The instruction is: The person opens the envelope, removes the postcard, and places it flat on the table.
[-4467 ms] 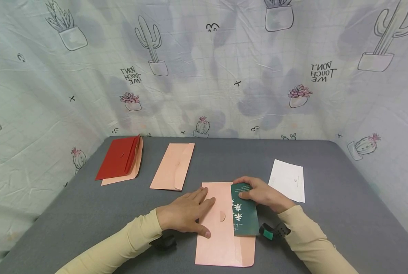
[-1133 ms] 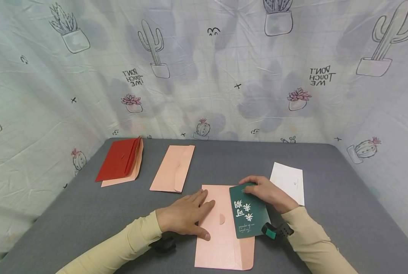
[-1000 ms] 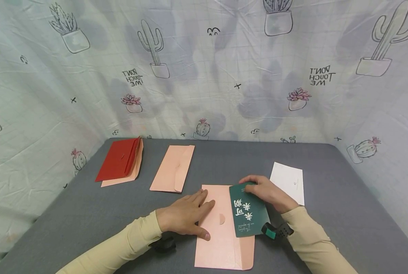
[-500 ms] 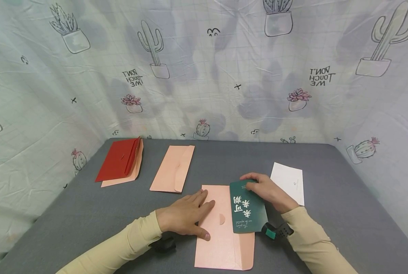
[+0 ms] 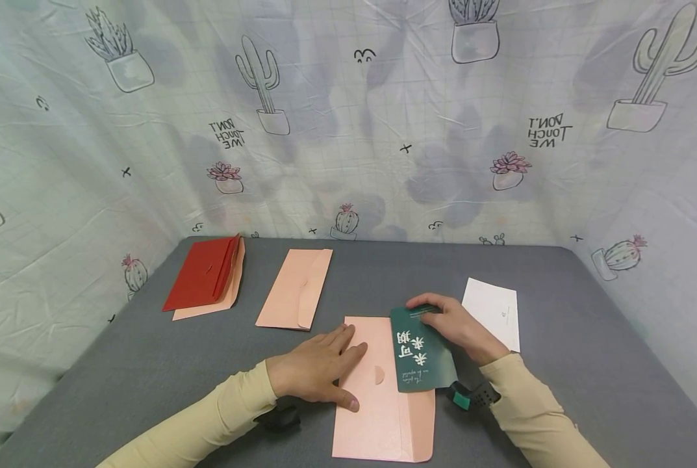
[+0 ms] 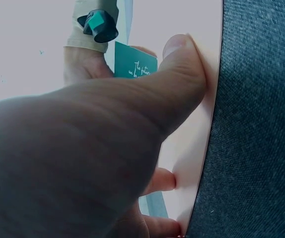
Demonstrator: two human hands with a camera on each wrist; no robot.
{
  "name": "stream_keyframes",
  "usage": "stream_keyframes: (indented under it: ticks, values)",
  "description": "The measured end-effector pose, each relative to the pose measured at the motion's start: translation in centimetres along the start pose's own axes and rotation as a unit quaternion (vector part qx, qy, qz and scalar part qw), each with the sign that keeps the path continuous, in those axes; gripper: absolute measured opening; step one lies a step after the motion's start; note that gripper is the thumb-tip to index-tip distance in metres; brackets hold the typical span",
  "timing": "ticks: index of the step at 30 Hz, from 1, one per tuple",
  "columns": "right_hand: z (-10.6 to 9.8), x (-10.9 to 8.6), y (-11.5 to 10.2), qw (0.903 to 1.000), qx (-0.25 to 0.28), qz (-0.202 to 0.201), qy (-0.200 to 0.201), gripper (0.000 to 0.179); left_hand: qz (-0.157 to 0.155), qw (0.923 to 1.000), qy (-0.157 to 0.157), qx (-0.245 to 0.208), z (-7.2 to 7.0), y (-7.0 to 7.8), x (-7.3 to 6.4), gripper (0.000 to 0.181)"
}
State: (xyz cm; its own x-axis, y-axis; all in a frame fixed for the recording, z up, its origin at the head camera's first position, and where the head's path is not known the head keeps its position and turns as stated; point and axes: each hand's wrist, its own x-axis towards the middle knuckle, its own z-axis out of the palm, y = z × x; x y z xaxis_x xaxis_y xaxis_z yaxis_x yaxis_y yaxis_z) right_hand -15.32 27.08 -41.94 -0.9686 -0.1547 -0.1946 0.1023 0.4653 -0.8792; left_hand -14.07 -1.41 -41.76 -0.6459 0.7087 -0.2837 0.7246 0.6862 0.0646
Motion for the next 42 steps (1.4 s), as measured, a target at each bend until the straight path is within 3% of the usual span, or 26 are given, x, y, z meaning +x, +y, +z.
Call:
stream_keyframes:
  ticks: [11, 22, 30, 42]
  values:
    - [0.02, 0.03, -0.08, 0.9998, -0.005, -0.020, -0.002, 0.033, 0.001, 1.0000, 0.002, -0.001, -0.05, -0.02, -0.02, 0.098]
    - [-0.34, 0.19, -0.35, 0.9995, 0.031, 0.002, 0.009, 0.041, -0.001, 1.0000, -0.002, 0.002, -0.09, 0.00, 0.04, 0.098]
    - [-0.57, 0.17, -0.20, 0.9991, 0.037, -0.021, 0.000, 0.044, 0.002, 1.0000, -0.003, 0.002, -0.03, -0.01, -0.03, 0.098]
    - [-0.78, 0.14, -0.35, 0.9965, 0.040, -0.010, 0.072, 0.041, 0.004, 1.0000, -0.005, 0.003, -0.11, -0.05, 0.00, 0.098]
